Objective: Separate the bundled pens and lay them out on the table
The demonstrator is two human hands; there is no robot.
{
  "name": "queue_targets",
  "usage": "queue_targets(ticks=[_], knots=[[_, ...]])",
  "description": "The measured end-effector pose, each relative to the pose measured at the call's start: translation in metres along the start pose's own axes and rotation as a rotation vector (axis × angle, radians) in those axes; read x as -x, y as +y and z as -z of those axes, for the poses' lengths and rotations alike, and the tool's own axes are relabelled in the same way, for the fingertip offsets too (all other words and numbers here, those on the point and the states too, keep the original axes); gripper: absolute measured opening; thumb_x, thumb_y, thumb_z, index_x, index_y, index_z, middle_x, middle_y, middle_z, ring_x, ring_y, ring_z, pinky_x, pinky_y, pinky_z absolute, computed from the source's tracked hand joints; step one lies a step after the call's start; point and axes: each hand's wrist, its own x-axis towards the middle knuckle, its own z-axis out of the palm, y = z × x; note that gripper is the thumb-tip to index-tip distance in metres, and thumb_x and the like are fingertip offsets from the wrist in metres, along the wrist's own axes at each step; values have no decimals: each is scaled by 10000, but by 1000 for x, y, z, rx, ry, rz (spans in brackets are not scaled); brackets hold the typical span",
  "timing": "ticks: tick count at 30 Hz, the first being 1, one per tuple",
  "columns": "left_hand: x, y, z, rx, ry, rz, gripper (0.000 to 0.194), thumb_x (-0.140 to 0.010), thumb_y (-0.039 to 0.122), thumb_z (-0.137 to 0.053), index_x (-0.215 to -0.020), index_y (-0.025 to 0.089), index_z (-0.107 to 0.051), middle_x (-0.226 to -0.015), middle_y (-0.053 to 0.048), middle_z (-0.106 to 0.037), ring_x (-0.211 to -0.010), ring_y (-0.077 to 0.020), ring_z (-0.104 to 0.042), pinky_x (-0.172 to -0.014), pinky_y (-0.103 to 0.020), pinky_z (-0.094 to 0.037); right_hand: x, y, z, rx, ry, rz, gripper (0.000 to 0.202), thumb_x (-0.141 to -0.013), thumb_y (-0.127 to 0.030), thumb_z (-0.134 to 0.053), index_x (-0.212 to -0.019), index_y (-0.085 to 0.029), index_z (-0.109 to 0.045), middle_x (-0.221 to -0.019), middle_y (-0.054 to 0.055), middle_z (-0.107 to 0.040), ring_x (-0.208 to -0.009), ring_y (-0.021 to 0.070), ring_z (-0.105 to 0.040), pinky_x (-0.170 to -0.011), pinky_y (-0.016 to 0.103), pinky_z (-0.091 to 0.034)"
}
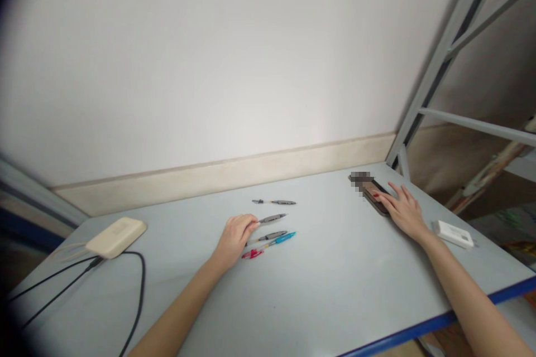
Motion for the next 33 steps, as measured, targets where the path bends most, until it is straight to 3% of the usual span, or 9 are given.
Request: queue_targets(ticks=[4, 7, 10, 14, 19, 23, 27, 30, 33], knots=[[1, 0, 0, -55, -8, -43, 191, -910, 255, -382, -834, 193, -546, -854, -13, -630, -822, -167, -545, -788, -319, -344, 20, -4, 24, 24, 40, 66, 518, -857, -503, -221, -1047, -261, -637, -1344, 86, -441, -1277, 350, -296, -952, 582, -304], [1, 1, -1, -106, -1, -80, 199, -918, 253, -381, -840, 193, -554, -831, -16, -626, -792, -166, -529, -784, -322, -334, 37, -35, 45, -77, 193, 102, 531, -885, -446, -175, -925, -224, -655, -1237, 129, -522, -1168, 319, -436, -955, 490, -347], [1, 3, -2, -154, 18, -125, 188, -917, 261, -403, -842, 197, -564, -803, -19, -628, -763, -173, -510, -771, -329, -323, 48, -104, 59, -257, 170, 302, 467, -905, -431, -206, -1017, -212, -603, -1175, 122, -559, -1100, 277, -488, -941, 458, -362], [4, 3, -2, -239, 77, -178, 185, -920, 270, -409, -867, 195, -570, -817, -31, -631, -769, -183, -505, -762, -333, -320, 45, -219, 65, -419, -147, 626, 448, -907, -452, -302, -1267, -222, -439, -1294, 99, -493, -1184, 230, -432, -965, 402, -342], [9, -1, 6, -431, 105, -239, 243, -942, 286, -344, -935, 183, -564, -824, -47, -623, -789, -192, -525, -756, -340, -313, 27, -304, 60, -473, -403, 668, 439, -935, -428, -238, -1066, -186, -580, -909, 80, -675, -853, 209, -602, -812, 361, -392], [10, -5, 9, -482, 104, -215, 270, -944, 304, -328, -874, 183, -559, -781, -43, -610, -759, -188, -536, -718, -336, -313, 23, -310, 44, -615, -542, 606, 437, -915, -410, -302, -753, -155, -619, -728, 58, -637, -680, 173, -555, -650, 280, -395], [8, -3, 3, -484, 83, -247, 236, -932, 302, -365, -852, 184, -552, -785, -38, -608, -785, -195, -535, -723, -336, -318, 26, -295, 29, -735, -687, 613, 374, -885, -406, -376, -735, -149, -601, -642, 11, -575, -608, 142, -494, -575, 249, -374], [6, -1, 1, -459, 61, -217, 239, -933, 295, -367, -843, 178, -555, -794, -44, -618, -797, -198, -538, -703, -329, -323, 30, -293, 30, -696, -623, 619, 346, -884, -379, -389, -765, -154, -624, -643, 13, -585, -608, 148, -504, -574, 251, -373], [6, -2, 2, -421, 39, -135, 248, -941, 265, -358, -833, 175, -563, -758, -32, -623, -747, -182, -550, -678, -313, -332, 37, -302, 36, -603, -413, 644, 281, -885, -298, -404, -846, -164, -648, -743, 50, -637, -686, 171, -557, -640, 265, -394]])
